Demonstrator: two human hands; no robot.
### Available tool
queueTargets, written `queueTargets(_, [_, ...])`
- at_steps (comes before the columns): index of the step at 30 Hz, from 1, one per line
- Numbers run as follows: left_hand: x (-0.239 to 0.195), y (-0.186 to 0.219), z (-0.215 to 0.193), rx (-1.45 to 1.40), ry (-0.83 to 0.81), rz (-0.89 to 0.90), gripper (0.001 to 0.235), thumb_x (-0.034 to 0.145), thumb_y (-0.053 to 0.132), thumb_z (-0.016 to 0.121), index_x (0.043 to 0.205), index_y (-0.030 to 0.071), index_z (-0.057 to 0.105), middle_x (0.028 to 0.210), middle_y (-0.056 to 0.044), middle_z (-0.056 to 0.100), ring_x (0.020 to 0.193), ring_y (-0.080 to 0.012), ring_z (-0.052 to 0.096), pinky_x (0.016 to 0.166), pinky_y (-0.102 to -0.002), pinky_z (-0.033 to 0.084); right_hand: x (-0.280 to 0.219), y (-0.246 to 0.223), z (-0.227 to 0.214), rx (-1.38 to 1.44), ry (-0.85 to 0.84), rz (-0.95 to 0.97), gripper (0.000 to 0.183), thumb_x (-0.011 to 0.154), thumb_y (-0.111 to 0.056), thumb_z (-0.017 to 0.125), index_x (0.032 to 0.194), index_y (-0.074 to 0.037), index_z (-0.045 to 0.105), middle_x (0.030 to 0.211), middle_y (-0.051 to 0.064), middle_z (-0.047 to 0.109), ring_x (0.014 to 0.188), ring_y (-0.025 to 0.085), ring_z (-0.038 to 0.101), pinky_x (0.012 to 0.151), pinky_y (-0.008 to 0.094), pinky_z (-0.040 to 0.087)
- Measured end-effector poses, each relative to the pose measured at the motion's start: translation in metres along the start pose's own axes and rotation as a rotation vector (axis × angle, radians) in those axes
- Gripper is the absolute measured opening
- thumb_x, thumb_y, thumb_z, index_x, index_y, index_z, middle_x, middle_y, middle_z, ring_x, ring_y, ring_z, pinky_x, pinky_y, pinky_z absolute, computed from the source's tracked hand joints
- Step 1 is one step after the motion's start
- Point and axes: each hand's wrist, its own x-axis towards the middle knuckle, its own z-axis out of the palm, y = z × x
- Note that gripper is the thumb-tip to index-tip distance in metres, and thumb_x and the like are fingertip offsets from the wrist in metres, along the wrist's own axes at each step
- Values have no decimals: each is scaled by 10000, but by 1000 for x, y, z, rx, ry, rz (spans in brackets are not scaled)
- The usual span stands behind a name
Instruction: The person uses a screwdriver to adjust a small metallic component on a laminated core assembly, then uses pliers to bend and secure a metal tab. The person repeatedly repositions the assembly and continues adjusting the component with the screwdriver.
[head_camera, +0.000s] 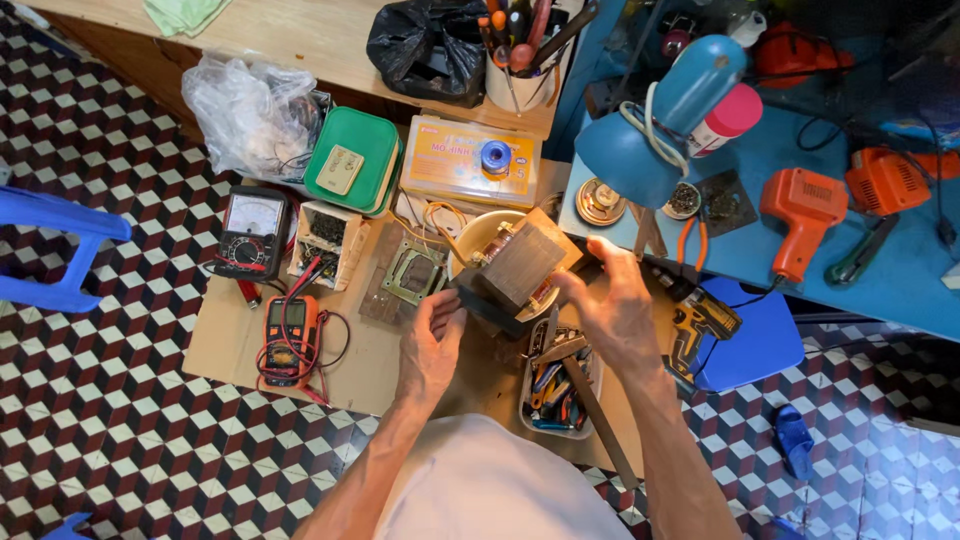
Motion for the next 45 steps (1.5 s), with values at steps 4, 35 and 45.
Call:
queueTargets(4, [0, -2, -7, 378, 21, 282, 321, 926, 119, 664, 1232, 33, 617, 1149, -145, 714, 1064, -279, 703, 903, -371, 547, 14, -50, 11, -270, -98, -171, 995, 730, -466, 878, 1445, 53, 421, 1364, 266, 549, 1250, 402, 536, 1037, 477, 432])
queueTargets(35, [14, -119, -70, -347, -201, -553, 281, 922, 147, 708, 1133, -37, 691, 989, -116, 745, 777, -191, 752, 725, -281, 619, 21, -74, 37, -410, -234, 2, 1133, 733, -504, 863, 1556, 27, 294, 1406, 241, 488, 1305, 389, 485, 1023, 456, 473])
queueTargets(45, [56, -240, -104, -273, 56, -520, 239, 933, 196, 717, 1090, 17, 706, 887, -66, 752, 684, -126, 714, 600, -245, 576, 21, -71, 38, -446, -234, -67, 1119, 757, -480, 870, 1569, 38, 301, 1450, 257, 452, 1355, 396, 457, 1096, 472, 434])
